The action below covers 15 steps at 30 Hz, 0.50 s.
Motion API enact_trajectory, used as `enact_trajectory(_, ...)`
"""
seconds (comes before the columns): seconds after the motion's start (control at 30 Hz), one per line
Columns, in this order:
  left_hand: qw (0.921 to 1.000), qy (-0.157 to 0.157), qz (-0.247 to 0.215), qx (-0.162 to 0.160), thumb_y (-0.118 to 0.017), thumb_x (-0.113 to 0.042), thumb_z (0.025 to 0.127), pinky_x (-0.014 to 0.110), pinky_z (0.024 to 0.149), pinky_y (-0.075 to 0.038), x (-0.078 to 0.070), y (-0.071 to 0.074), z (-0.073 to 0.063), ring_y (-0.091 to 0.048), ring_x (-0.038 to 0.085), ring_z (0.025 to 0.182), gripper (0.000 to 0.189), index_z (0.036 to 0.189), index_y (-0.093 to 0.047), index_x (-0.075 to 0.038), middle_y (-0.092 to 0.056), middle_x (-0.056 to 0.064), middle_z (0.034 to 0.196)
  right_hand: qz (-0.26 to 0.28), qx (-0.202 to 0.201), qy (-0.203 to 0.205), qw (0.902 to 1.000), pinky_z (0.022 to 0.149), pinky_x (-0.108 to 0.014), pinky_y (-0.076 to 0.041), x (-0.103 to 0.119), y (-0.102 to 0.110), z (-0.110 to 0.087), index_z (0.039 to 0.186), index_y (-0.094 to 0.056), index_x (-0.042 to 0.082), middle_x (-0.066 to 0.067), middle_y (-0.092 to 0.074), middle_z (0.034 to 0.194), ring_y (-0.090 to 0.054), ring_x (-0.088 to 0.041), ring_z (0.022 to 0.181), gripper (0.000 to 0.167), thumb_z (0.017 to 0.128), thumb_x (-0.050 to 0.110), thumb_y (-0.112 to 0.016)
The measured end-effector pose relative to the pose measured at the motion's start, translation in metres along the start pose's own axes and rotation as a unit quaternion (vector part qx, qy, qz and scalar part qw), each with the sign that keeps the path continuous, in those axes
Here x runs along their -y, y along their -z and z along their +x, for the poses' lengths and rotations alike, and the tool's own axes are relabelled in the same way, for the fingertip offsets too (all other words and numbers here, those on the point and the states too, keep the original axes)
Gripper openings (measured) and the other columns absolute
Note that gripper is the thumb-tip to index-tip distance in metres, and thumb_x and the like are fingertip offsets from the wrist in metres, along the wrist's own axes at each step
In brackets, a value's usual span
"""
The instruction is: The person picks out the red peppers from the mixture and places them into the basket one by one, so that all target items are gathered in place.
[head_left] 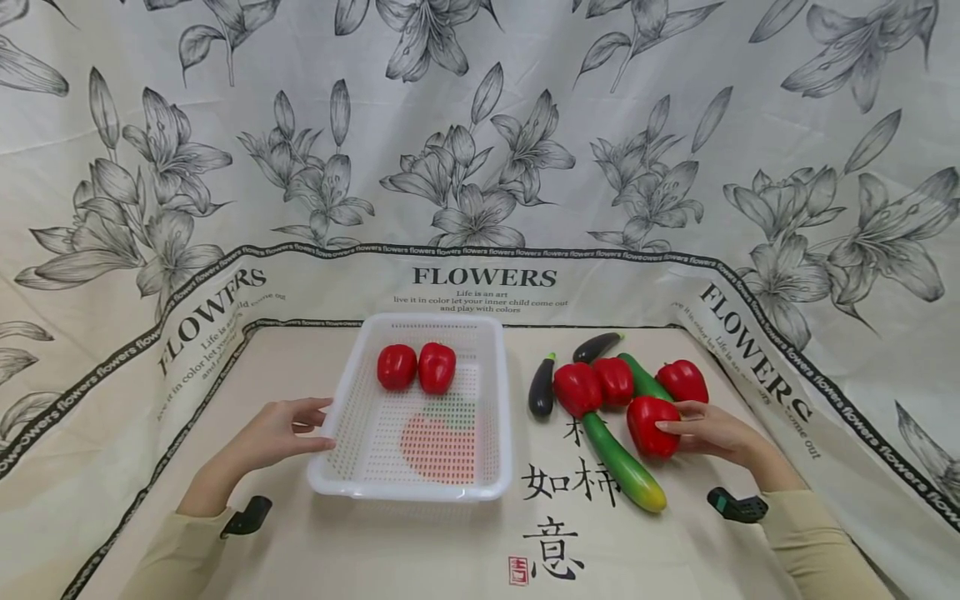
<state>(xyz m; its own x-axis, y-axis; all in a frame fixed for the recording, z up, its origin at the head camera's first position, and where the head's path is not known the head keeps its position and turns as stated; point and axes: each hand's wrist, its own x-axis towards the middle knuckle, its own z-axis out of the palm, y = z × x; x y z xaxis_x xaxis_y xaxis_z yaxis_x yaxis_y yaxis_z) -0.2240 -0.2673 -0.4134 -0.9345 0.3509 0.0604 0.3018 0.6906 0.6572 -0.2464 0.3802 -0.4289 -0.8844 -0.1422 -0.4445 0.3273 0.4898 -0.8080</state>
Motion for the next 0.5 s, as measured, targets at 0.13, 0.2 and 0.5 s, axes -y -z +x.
enact_trajectory(0.13, 1.0, -0.001, 0.003, 0.001, -0.079, -0.036, 0.075, 0.046, 0.085, -0.055, 0.0, 0.0, 0.0, -0.065, 0.033, 0.101, 0.073, 0.13, -0.052, 0.005, -0.068, 0.017, 0.108, -0.005, 0.001, 0.008, 1.0, 0.094, -0.042, -0.052, 0.002, 0.003, -0.004, 0.144, -0.007, -0.013, -0.034, -0.022, 0.141, -0.051, -0.034, 0.115, 0.089, 0.091, 0.034, -0.062)
enact_trajectory(0.2, 1.0, -0.002, 0.005, 0.001, -0.079, -0.037, 0.075, 0.046, 0.085, -0.055, 0.001, 0.0, 0.0, -0.065, 0.033, 0.101, 0.073, 0.13, -0.053, 0.005, -0.068, 0.017, 0.108, 0.0, 0.003, 0.008, 1.0, 0.096, -0.044, -0.051, 0.004, 0.004, -0.006, 0.144, -0.006, -0.012, -0.033, -0.022, 0.141, -0.052, -0.033, 0.114, 0.089, 0.092, 0.033, -0.061)
enact_trajectory(0.5, 1.0, -0.002, 0.009, 0.003, -0.078, -0.037, 0.075, 0.047, 0.084, -0.055, 0.001, 0.0, 0.0, -0.065, 0.034, 0.101, 0.074, 0.13, -0.052, 0.005, -0.068, 0.016, 0.108, -0.007, 0.006, 0.015, 0.9999, 0.098, -0.047, -0.048, 0.015, 0.01, -0.008, 0.144, -0.005, -0.012, -0.033, -0.028, 0.14, -0.056, -0.024, 0.107, 0.089, 0.092, 0.035, -0.06)
